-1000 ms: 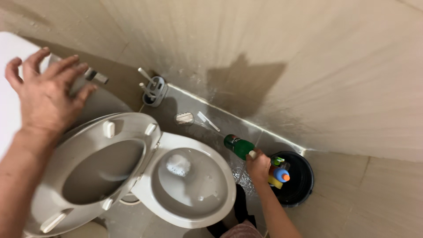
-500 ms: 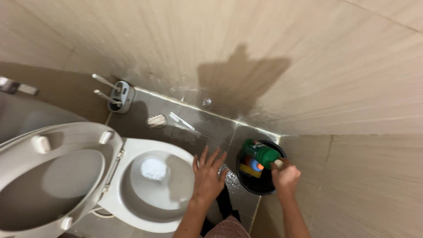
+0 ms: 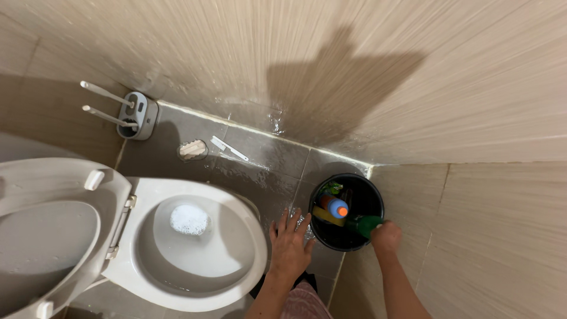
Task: The person cleans the inside of a toilet bowl by hand using a brush and soapy water from a bucket, then rinses the bowl with a spray hose.
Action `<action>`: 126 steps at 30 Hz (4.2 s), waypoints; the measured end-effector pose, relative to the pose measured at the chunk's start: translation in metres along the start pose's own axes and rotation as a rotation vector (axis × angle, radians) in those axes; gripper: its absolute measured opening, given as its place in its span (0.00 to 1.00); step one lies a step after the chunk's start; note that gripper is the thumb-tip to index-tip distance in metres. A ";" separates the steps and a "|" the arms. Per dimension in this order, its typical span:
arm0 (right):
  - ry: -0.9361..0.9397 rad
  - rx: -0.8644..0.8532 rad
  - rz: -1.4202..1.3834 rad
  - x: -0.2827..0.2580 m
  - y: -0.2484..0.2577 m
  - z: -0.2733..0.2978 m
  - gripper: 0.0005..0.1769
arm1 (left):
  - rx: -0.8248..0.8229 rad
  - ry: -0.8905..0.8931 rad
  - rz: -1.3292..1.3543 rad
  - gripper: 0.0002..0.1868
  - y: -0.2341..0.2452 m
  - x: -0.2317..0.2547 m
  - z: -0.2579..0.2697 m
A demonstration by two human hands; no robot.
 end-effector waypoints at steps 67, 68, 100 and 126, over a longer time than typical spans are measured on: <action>0.825 -0.369 0.230 -0.566 -0.402 -0.062 0.22 | 0.803 0.252 -0.188 0.24 0.185 -0.358 -0.152; 0.810 -0.393 0.188 -0.571 -0.393 -0.059 0.20 | 0.814 0.250 -0.177 0.24 0.185 -0.357 -0.151; 2.002 0.033 0.020 -0.924 -0.215 0.095 0.10 | 0.932 0.232 -0.088 0.23 0.190 -0.358 -0.149; 0.922 -0.365 -0.071 -0.487 -0.275 0.052 0.33 | 0.912 0.250 -0.129 0.22 0.186 -0.356 -0.150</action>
Point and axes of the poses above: each hand's wrist, its own z-axis away from the middle knuckle, its own y-axis out of the back of the hand, x = y × z, the point moved 1 cm from there along -z, towards the middle knuckle, and after that the axes turned 1 degree about y, right-handed, at the moved point
